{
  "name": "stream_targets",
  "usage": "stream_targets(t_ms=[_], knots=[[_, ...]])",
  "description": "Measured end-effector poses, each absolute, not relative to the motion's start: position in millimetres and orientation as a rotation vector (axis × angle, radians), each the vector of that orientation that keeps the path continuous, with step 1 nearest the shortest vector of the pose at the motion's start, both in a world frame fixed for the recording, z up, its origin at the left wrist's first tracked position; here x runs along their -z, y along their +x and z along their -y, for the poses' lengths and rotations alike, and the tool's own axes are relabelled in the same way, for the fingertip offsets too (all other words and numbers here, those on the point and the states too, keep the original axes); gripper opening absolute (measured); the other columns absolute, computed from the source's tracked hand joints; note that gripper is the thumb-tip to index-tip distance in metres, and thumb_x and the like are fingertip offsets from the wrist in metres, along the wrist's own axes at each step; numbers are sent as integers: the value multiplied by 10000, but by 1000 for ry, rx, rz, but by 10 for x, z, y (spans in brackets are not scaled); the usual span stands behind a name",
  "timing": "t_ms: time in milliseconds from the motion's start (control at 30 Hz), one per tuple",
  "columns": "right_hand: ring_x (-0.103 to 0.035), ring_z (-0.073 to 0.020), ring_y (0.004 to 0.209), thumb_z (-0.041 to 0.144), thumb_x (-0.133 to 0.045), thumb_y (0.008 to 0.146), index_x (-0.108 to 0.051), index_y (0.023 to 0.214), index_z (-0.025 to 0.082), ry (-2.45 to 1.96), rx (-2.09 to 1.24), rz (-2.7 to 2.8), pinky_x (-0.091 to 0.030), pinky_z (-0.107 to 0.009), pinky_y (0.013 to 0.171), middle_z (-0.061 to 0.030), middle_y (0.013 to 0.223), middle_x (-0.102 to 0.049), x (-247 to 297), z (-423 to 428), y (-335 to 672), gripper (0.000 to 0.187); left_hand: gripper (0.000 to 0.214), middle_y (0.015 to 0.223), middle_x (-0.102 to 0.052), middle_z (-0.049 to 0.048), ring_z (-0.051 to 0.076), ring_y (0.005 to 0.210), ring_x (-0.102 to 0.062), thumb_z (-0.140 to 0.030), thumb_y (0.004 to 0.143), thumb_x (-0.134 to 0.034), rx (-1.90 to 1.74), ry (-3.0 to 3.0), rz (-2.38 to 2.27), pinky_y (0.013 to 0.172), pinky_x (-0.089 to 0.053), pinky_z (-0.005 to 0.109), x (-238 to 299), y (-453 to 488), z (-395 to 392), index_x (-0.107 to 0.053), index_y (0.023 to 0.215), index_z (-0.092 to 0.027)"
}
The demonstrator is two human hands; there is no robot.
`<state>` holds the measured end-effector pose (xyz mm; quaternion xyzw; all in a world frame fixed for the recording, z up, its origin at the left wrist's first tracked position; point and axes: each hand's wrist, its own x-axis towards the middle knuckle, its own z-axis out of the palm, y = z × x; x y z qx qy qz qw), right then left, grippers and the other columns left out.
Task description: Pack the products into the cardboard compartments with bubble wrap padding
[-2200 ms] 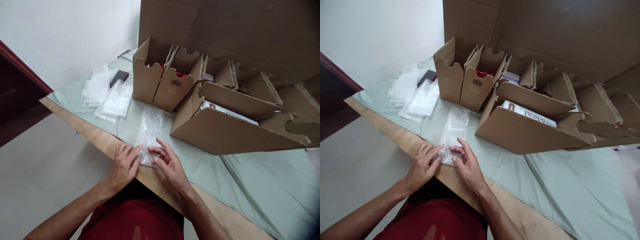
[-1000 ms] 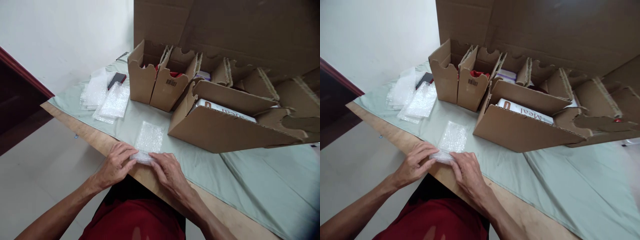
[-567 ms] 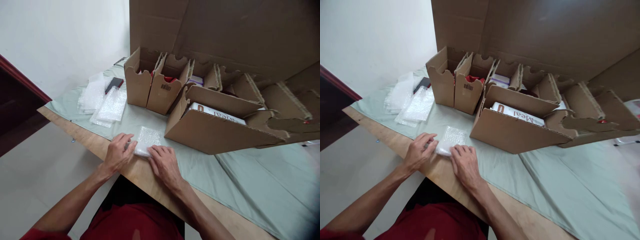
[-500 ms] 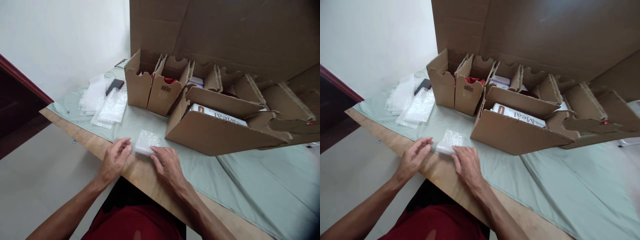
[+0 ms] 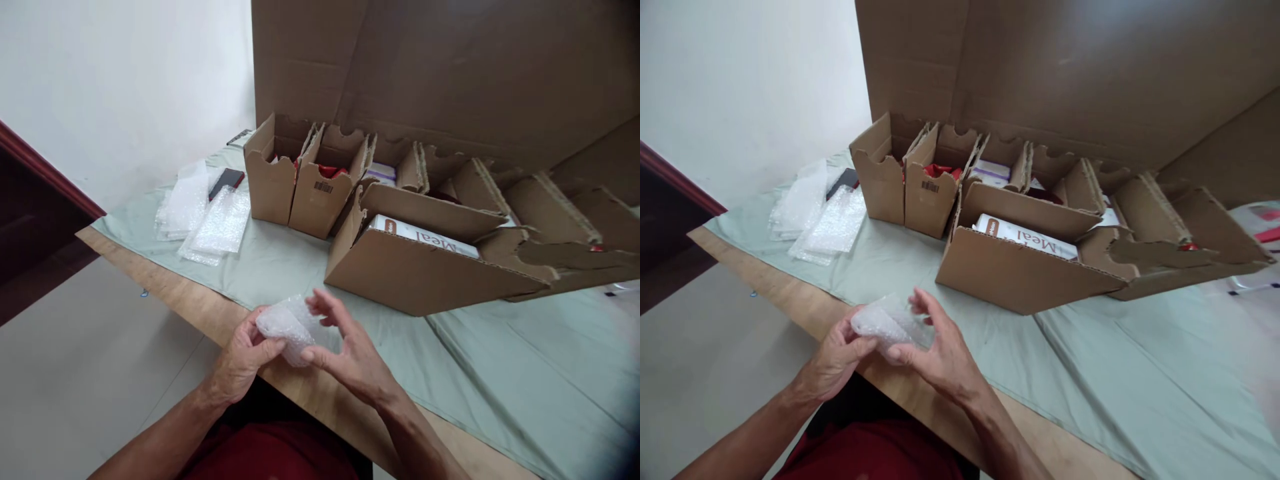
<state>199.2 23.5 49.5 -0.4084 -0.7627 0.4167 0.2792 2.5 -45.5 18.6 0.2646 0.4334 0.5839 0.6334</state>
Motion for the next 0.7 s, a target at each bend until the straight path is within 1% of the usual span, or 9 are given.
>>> stream_targets(t_ms=[33, 100, 133, 200, 267, 333, 433, 567, 700], knots=[[-685, -251, 1066, 381, -777, 838, -628, 1321, 252, -1066, -1156, 2073, -525, -405, 921, -73, 1226, -736, -513, -241, 1993, 521, 412, 986, -745, 22, 165, 926, -666, -343, 758, -870, -1293, 661, -1014, 835, -520, 250, -207, -11, 465, -710, 1114, -212], [-681, -203, 907, 251, -710, 884, -716, 1066, 240, -1024, -1140, 2145, -502, -369, 871, -22, 995, -770, -538, -239, 1970, 182, 443, 1036, -752, 42, 197, 964, -682, -341, 754, -848, -1168, 805, -1063, 833, -535, 271, -291, -103, 453, -699, 1152, -215], [-671, -190, 867, 204, -685, 895, -723, 983, 233, -1002, -1115, 2183, -488, -363, 863, -9, 934, -766, -547, -236, 1955, 100, 466, 1079, -754, 53, 219, 1000, -686, -330, 741, -837, -1095, 898, -1110, 845, -540, 286, -352, -150, 430, -697, 1172, -217], [-666, -178, 827, 158, -679, 896, -728, 943, 228, -949, -1084, 2256, -473, -360, 861, 2, 889, -764, -563, -239, 1939, 98, 447, 1108, -756, 60, 247, 1029, -685, -293, 724, -795, -947, 1117, -1242, 849, -547, 307, -493, -233, 359, -716, 1157, -220], [-679, -180, 845, 156, -686, 900, -733, 970, 231, -907, -1041, 2280, -472, -361, 875, 2, 900, -768, -577, -253, 1966, 113, 330, 994, -762, 38, 233, 932, -686, -269, 719, -742, -829, 1316, -1376, 787, -546, 303, -635, -301, 268, -754, 1046, -223], [-693, -195, 918, 192, -692, 909, -728, 1060, 241, -920, -935, 2231, -481, -367, 894, -19, 1004, -770, -577, -271, 2050, 162, 208, 853, -742, 17, 207, 811, -667, -281, 718, -732, -826, 1406, -1442, 711, -534, 290, -770, -375, 160, -763, 915, -222], [-703, -207, 985, 255, -663, 937, -696, 1177, 244, -1005, -767, 2095, -514, -364, 887, -58, 1132, -747, -512, -294, 2255, 243, 197, 815, -734, 1, 177, 768, -664, -314, 716, -794, -1157, 1281, -1411, 700, -544, 270, -1021, -505, -73, -755, 891, -234], [-722, -190, 854, 248, -584, 967, -710, 1086, 241, -1077, -657, 2033, -558, -331, 793, -48, 1005, -767, -269, -317, 2500, 173, 180, 815, -711, -1, 139, 737, -640, -267, 745, -809, -1683, 1129, -1173, 664, -546, 235, -1543, -487, -556, -746, 908, -225], [-742, -204, 895, 211, -550, 963, -707, 1040, 224, -1082, -545, 2022, -573, -339, 804, -61, 995, -775, 32, -363, 2598, 176, 207, 819, -684, 15, 117, 696, -608, -267, 706, -817, -1755, 1213, -1042, 546, -490, 203, -1989, -82, -1046, -707, 849, -166]])
